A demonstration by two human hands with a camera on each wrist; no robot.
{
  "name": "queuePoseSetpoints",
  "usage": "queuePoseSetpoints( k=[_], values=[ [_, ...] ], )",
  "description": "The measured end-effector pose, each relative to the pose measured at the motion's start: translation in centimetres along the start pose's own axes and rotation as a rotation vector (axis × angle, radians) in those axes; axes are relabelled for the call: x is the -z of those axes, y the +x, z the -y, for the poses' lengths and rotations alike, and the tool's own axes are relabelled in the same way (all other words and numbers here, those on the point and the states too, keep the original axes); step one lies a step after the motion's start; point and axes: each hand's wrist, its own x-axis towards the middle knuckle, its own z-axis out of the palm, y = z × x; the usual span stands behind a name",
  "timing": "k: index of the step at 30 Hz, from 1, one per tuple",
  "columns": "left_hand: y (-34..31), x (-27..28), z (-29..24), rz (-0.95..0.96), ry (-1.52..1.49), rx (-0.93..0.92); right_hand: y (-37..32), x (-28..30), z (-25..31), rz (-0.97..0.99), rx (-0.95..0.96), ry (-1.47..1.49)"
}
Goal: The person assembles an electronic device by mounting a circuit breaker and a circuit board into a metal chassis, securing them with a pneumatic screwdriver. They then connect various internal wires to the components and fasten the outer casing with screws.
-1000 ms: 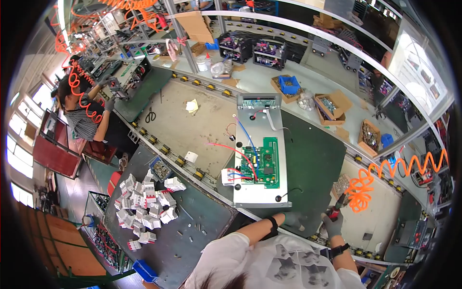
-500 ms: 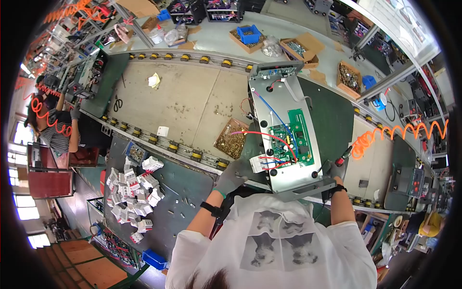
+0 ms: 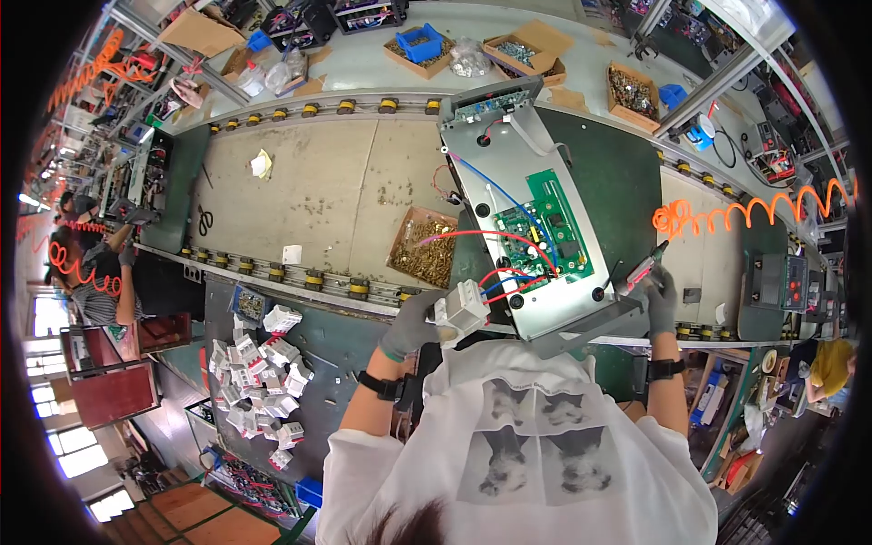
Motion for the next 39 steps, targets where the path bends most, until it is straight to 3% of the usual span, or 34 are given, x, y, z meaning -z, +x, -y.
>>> queuePoseSetpoints(
  k=[4, 6, 7, 8, 10, 12, 14, 15, 16, 17, 18, 20, 24, 26, 27, 28, 30, 32, 34, 36, 38, 39],
  values=[
    [-2.8, -2.3, -7.9, -0.098, -0.130, 0.090, -4.3, -1.4, 15.4, 0.081, 0.219, -0.080],
    [-3.1, -4.6, -10.9, -0.282, -0.002, 0.138, -7.2, -2.6, 21.2, 0.374, 0.338, -0.072],
    [-3.1, -5.5, -10.3, -0.368, 0.152, 0.077, -8.8, -3.9, 23.5, 0.478, 0.384, -0.048],
    [-2.8, -6.4, -11.1, -0.358, 0.158, 0.073, -10.1, -5.4, 25.1, 0.578, 0.432, -0.025],
    [-2.6, -8.4, -14.7, -0.383, 0.632, -0.082, -11.1, -7.9, 26.0, 0.508, 0.839, -0.294],
    [-2.2, -9.8, -16.7, -0.368, 0.713, -0.118, -10.7, -9.6, 24.9, 0.341, 1.052, -0.359],
    [-1.5, -10.2, -16.7, -0.200, 0.462, -0.292, -9.8, -8.8, 24.9, 0.265, 0.963, -0.162],
    [-0.8, -9.6, -15.4, -0.087, 0.346, -0.446, -9.3, -8.2, 24.6, 0.344, 0.751, -0.061],
    [0.0, -9.6, -14.5, -0.074, 0.346, -0.455, -8.9, -7.7, 23.9, 0.414, 0.533, 0.039],
    [1.0, -9.6, -13.9, -0.131, 0.316, -0.540, -8.5, -7.7, 22.9, 0.410, 0.474, 0.187],
    [2.0, -9.9, -13.6, -0.185, 0.282, -0.625, -8.2, -7.2, 22.8, 0.526, 0.193, 0.503],
    [3.9, -10.6, -13.6, -0.114, 0.300, -0.611, -7.8, -6.5, 21.8, 0.594, -0.090, 0.643],
    [6.3, -11.4, -13.5, 0.048, 0.322, -0.509, -6.9, -5.8, 22.2, 0.693, -0.099, 0.604],
    [7.0, -11.3, -13.9, 0.143, 0.379, -0.369, -6.7, -5.4, 22.2, 0.727, -0.162, 0.568],
    [7.2, -11.3, -14.0, 0.136, 0.440, -0.369, -6.8, -5.5, 21.7, 0.668, -0.044, 0.436],
    [7.2, -11.2, -14.1, 0.147, 0.445, -0.364, -6.8, -5.1, 21.5, 0.660, -0.050, 0.444],
    [7.0, -10.9, -14.4, 0.025, 0.752, -0.456, -6.7, -4.1, 21.8, 0.128, 0.595, -0.343],
    [7.0, -10.7, -14.1, -0.007, 0.881, -0.516, -6.6, -2.7, 19.8, 0.046, 0.560, -0.435],
    [6.5, -11.0, -14.6, 0.126, 1.201, -0.387, -6.3, -1.8, 16.5, 0.095, 0.278, -0.283],
    [6.3, -11.8, -13.7, 0.196, 1.309, -0.431, -6.4, -2.3, 12.6, 0.138, 0.179, -0.235],
    [6.4, -12.7, -12.6, 0.315, 1.526, -0.437, -6.7, -2.7, 11.9, 0.495, -0.354, 0.162],
    [6.4, -12.9, -11.9, 0.284, 1.522, -0.466, -6.9, -3.2, 11.3, 0.498, -0.210, 0.230]
  ],
)
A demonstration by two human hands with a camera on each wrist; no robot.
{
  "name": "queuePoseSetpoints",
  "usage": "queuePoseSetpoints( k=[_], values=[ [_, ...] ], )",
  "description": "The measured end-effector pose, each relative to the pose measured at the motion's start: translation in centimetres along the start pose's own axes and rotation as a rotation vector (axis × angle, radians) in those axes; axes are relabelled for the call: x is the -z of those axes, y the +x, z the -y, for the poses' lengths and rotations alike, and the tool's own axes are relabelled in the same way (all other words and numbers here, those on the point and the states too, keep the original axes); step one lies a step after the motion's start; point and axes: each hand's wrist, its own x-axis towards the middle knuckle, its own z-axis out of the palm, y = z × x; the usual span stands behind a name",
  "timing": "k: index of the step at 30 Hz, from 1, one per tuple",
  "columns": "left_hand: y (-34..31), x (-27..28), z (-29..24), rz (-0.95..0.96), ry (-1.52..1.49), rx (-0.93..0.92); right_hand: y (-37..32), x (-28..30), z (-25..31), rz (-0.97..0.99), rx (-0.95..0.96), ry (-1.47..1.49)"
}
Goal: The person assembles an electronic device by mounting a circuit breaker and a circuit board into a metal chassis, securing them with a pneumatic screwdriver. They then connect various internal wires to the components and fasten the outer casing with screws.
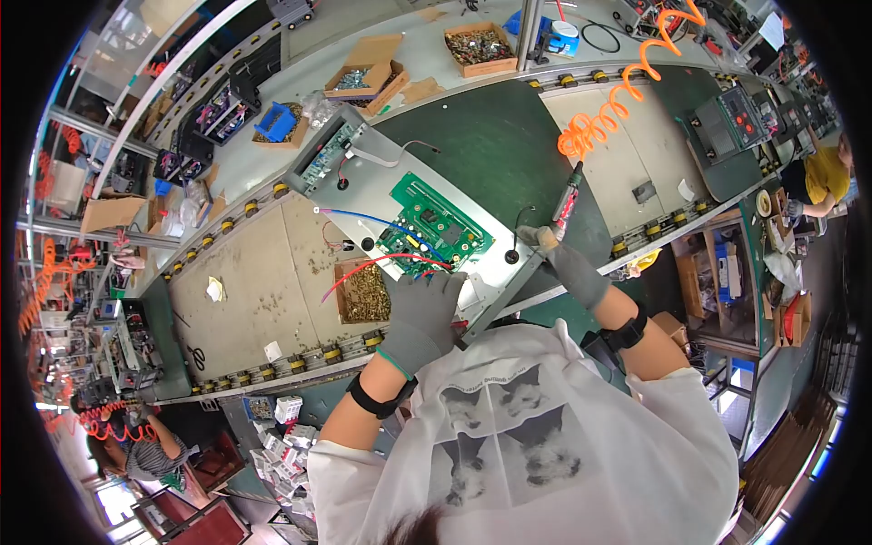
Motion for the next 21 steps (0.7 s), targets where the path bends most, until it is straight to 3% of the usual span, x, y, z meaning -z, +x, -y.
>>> queuePoseSetpoints(
  k=[5, 10, 13, 19, 21],
  values=[
    [0.2, 0.1, -0.2, -0.078, -0.139, 0.022, -0.2, -0.9, -0.6, 0.012, -0.015, 0.226],
    [1.4, -0.3, -0.8, -0.145, -0.127, 0.031, -0.1, -1.0, -1.3, -0.016, 0.156, 0.095],
    [2.0, -0.7, -0.8, -0.171, -0.213, 0.030, -0.3, -1.1, -0.8, -0.035, 0.159, 0.103],
    [1.6, -0.9, -0.5, -0.259, -0.297, -0.042, -0.3, -1.8, -0.4, -0.123, 0.139, -0.028],
    [1.7, -1.4, -0.8, -0.238, -0.360, -0.022, -1.2, -2.0, 1.3, -0.186, -0.006, -0.117]
  ],
)
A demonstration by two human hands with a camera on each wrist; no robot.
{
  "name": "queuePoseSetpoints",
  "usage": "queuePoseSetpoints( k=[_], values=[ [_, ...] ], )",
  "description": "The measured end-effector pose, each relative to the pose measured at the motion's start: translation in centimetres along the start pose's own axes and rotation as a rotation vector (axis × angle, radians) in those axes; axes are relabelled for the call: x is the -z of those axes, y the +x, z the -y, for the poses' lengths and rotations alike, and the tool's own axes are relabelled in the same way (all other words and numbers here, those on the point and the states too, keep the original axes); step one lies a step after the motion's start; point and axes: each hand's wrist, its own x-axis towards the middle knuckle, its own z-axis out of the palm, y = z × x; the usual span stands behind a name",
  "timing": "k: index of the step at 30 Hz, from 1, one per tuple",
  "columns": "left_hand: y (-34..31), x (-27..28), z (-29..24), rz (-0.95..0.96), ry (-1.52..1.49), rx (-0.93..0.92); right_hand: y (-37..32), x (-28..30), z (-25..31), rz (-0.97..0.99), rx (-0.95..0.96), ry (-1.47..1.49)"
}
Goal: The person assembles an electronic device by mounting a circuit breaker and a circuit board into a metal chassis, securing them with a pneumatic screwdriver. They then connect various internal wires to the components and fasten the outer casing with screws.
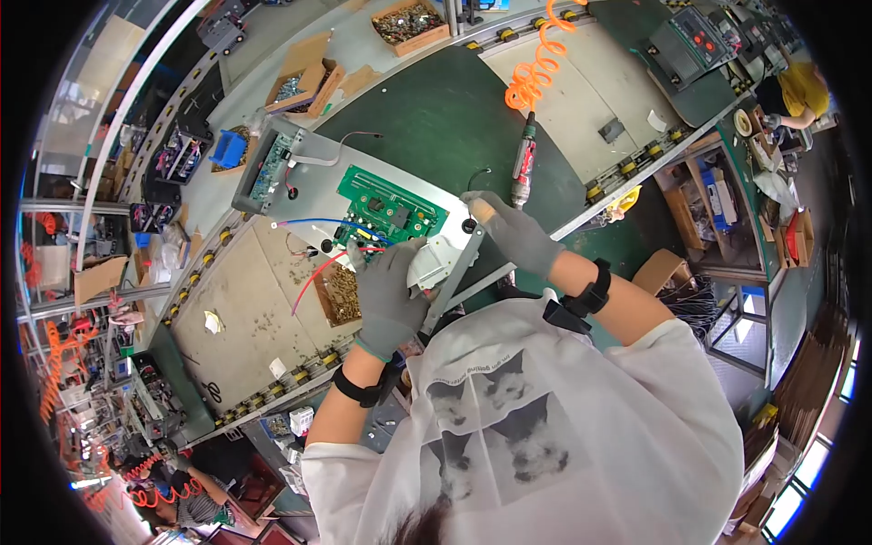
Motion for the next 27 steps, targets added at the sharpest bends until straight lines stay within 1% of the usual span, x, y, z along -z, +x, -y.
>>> queuePoseSetpoints(
  k=[1, 2, 3, 4, 6, 7, 8, 10, 12, 14, 16, 18, 19, 20, 21, 22, 23, 24, 26, 27],
  values=[
    [0.1, 0.0, 0.0, -0.038, 0.042, -0.032, -0.2, 0.0, 0.2, -0.031, 0.047, -0.022],
    [0.1, 0.0, -0.1, -0.076, 0.085, -0.061, -0.3, -0.1, 0.0, -0.029, 0.041, -0.019],
    [0.3, 0.1, -0.4, -0.061, 0.021, -0.024, -0.3, -0.2, -0.1, -0.051, 0.072, -0.010],
    [0.2, 0.0, -0.2, -0.058, 0.021, -0.021, -0.3, -0.3, -0.1, -0.072, 0.104, -0.001],
    [0.1, -0.3, 0.4, -0.017, 0.000, 0.025, -0.1, -0.5, 0.1, -0.091, 0.089, 0.000],
    [0.2, 0.0, -0.2, -0.053, 0.006, 0.007, -0.2, -0.6, 0.1, -0.113, 0.076, -0.002],
    [0.0, 0.0, -0.1, -0.050, 0.006, 0.008, -0.3, -0.6, 0.1, -0.112, 0.074, 0.001],
    [0.2, 0.0, 0.0, -0.072, -0.086, 0.025, -0.1, 0.2, 0.3, -0.022, 0.007, -0.069],
    [0.5, 0.1, 0.0, -0.075, -0.033, -0.003, 0.0, 0.2, 0.3, -0.047, 0.039, -0.038],
    [0.4, -0.3, 0.4, -0.040, -0.101, 0.024, 0.0, -0.4, 0.1, -0.048, 0.065, 0.003],
    [0.3, -0.5, 0.3, -0.029, -0.079, 0.035, 0.1, -0.3, -0.1, -0.046, 0.057, 0.032],
    [-0.1, -1.1, 0.6, -0.071, 0.076, -0.022, 0.5, -0.2, -0.9, -0.044, 0.078, 0.013],
    [-0.3, -1.3, 0.8, -0.074, 0.127, -0.030, 0.6, 0.0, -1.1, 0.006, 0.067, 0.011],
    [-0.5, -1.4, 1.0, -0.067, 0.127, -0.037, 0.6, 0.2, -1.2, 0.055, 0.055, 0.011],
    [-0.7, -1.3, 1.2, -0.074, 0.051, -0.022, 0.7, 0.3, -1.5, 0.045, 0.050, 0.020],
    [-0.7, -1.2, 1.3, -0.081, -0.027, -0.009, 0.7, 0.3, -1.9, 0.058, 0.165, 0.029],
    [-0.8, -0.7, 1.2, -0.068, -0.007, -0.097, 0.7, 0.4, -2.2, 0.070, 0.279, 0.038],
    [-1.0, -0.8, 1.3, -0.054, -0.009, -0.109, 0.8, 0.5, -2.2, 0.055, 0.271, 0.048],
    [-1.3, -0.9, 1.5, -0.023, -0.023, -0.102, 0.8, 0.5, -1.7, 0.115, 0.141, 0.042],
    [-1.1, -0.8, 1.3, -0.033, 0.002, -0.115, 0.7, 0.5, -1.0, 0.101, 0.097, 0.050]
  ],
)
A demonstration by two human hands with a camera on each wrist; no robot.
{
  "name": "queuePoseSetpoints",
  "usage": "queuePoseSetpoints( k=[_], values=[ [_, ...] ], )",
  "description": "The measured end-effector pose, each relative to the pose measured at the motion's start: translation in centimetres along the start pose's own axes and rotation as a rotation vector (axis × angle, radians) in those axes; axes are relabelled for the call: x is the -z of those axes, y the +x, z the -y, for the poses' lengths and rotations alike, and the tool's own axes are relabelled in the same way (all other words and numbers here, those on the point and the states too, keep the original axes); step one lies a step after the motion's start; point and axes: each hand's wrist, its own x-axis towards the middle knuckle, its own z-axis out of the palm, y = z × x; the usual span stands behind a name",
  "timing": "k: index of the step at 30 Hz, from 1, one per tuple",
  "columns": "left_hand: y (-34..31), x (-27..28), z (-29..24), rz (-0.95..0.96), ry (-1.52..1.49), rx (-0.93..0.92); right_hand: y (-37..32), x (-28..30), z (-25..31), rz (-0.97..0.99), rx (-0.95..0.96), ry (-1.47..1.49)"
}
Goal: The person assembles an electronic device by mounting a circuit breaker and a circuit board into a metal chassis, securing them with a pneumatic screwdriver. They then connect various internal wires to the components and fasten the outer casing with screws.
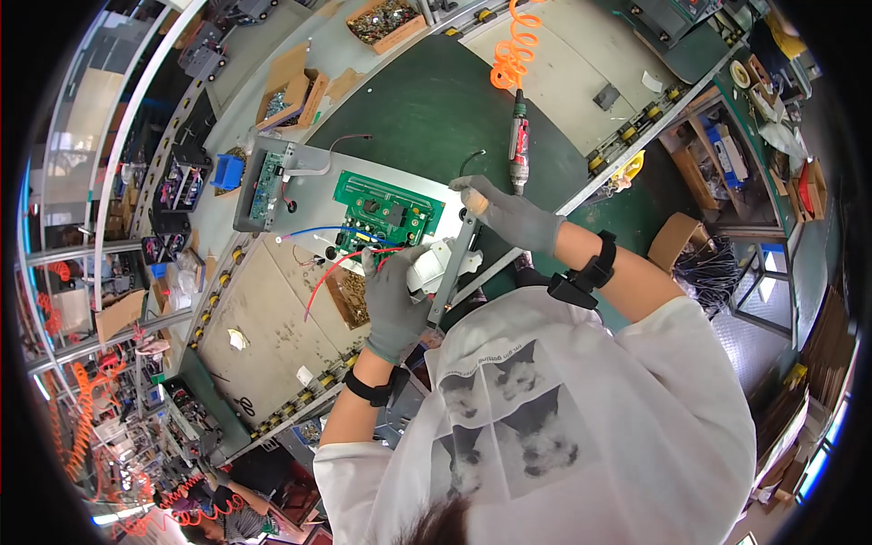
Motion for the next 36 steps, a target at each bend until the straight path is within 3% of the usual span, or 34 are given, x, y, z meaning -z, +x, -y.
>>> queuePoseSetpoints(
  k=[4, 6, 7, 9, 10, 11, 13, 15, 16, 17, 19, 20, 22, 25, 27, 29, 30, 31, 32, 34, 35, 36],
  values=[
    [1.0, -0.4, 0.2, -0.005, 0.058, -0.004, 0.0, -0.1, -0.9, -0.011, 0.068, 0.051],
    [2.1, 0.1, -0.4, 0.164, -0.113, 0.158, -0.4, 0.3, -1.1, 0.081, 0.114, 0.086],
    [2.4, 0.5, -0.7, 0.168, -0.112, 0.156, -0.8, 0.5, -1.3, 0.078, 0.113, 0.089],
    [2.7, 1.0, -1.0, 0.259, -0.237, 0.112, -1.8, 1.1, -2.0, 0.167, 0.378, 0.025],
    [2.7, 1.1, -0.9, 0.258, -0.237, 0.113, -1.7, 0.8, -2.7, 0.091, 0.456, -0.015],
    [2.6, 1.4, -0.7, 0.306, -0.299, 0.125, -1.6, 0.8, -2.9, 0.094, 0.456, -0.014],
    [2.1, 2.3, 0.1, 0.352, -0.360, 0.145, -1.6, 0.9, -2.1, 0.023, 0.279, -0.293],
    [1.4, 3.4, 0.9, 0.473, -1.081, 0.348, -1.5, 1.3, -1.2, 0.048, 0.235, -0.309],
    [1.2, 3.4, 0.6, 0.491, -0.683, 0.158, -1.4, 1.3, -1.0, 0.068, 0.191, -0.328],
    [1.0, 3.4, -0.1, 0.487, -0.683, 0.164, -1.2, 1.2, -1.1, 0.075, 0.193, -0.328],
    [0.6, 3.2, -3.3, 0.504, -0.159, 0.217, -1.1, 1.1, -1.7, 0.009, 0.268, -0.334],
    [-0.8, 1.5, -2.9, 0.357, 0.003, 0.172, -1.1, 0.9, -1.9, 0.022, 0.272, -0.336],
    [-1.0, 0.9, -2.9, 0.321, -0.010, 0.182, -1.0, 0.6, -2.0, -0.143, 0.437, -0.431],
    [-0.8, 1.2, -2.9, 0.301, -0.032, 0.205, -0.4, 0.7, -2.5, -0.131, 0.439, -0.415],
    [-0.8, 1.1, -2.5, 0.265, -0.067, 0.121, -0.1, 0.6, -2.4, -0.108, 0.449, -0.418],
    [-0.9, 1.4, -1.9, 0.246, -0.046, 0.113, -0.5, 0.1, -1.9, -0.185, 0.416, -0.446],
    [-0.9, 1.9, -1.6, 0.399, -0.007, 0.134, -0.3, -0.6, -2.7, -0.234, 0.448, -0.453],
    [-0.9, 2.6, -1.4, 0.555, 0.030, 0.156, -0.6, -1.1, -2.6, -0.235, 0.479, -0.433],
    [-0.7, 3.7, -1.4, 0.592, 0.025, 0.162, -0.8, -1.8, -2.6, -0.230, 0.484, -0.408],
    [-1.8, 4.6, 0.4, 0.519, 0.046, 0.090, -1.1, -3.0, -2.4, -0.206, 0.487, -0.382],
    [-2.3, 5.1, 1.4, 0.449, 0.071, 0.003, -1.2, -3.3, -2.0, -0.127, 0.473, -0.451],
    [-2.3, 5.8, 2.2, 0.463, 0.042, 0.035, -0.8, -3.2, -1.6, -0.046, 0.462, -0.523]
  ],
)
